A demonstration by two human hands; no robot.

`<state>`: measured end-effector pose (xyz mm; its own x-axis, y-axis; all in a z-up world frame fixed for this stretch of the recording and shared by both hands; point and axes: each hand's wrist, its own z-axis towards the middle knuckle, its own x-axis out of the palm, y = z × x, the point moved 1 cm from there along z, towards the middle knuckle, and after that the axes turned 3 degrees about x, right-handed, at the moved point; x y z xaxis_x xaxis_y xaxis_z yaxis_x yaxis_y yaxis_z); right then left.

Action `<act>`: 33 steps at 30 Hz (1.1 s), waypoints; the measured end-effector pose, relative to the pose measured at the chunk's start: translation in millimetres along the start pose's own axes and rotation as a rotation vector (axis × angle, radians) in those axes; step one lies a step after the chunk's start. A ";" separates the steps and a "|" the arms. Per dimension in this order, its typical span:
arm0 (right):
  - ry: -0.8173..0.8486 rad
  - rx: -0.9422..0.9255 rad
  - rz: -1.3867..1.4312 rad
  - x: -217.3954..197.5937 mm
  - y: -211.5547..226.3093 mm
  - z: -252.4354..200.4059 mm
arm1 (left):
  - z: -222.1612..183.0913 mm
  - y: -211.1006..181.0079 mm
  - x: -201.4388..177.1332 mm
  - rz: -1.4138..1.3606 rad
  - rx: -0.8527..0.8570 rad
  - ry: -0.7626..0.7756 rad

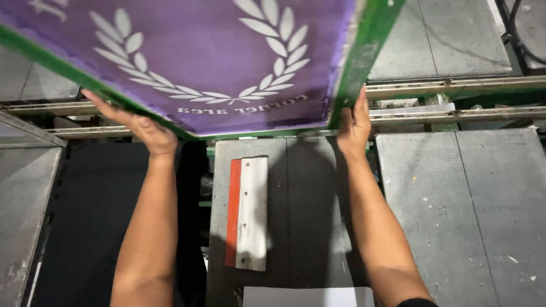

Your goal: Smoothing a t-shirt on a printing platen and aligning a screen printing frame over it in preparation for printing.

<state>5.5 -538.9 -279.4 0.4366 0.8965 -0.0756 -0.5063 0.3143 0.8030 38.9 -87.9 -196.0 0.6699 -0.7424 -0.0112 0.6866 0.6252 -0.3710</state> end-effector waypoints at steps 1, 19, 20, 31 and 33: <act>0.049 -0.084 0.037 2.1 9.8 5.8 | -2.2 2.6 -3.7 0.039 -0.018 -0.035; -0.040 0.061 0.091 -37.3 -40.6 4.1 | 8.0 -28.2 19.0 -0.105 -0.022 -0.057; -0.047 0.062 0.085 -39.4 -35.4 5.4 | 9.3 -29.5 20.1 -0.113 -0.023 -0.054; 0.009 -0.021 0.190 -65.4 -24.6 2.0 | 12.8 -51.7 42.9 0.010 0.042 0.006; 0.022 -0.024 0.167 -69.2 -24.9 3.5 | 13.1 -41.4 45.2 0.005 0.058 0.010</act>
<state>-9.5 -609.9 -292.1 0.3283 0.9435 0.0444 -0.5885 0.1675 0.7910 44.4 -144.2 -169.1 0.6704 -0.7417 -0.0220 0.6991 0.6413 -0.3162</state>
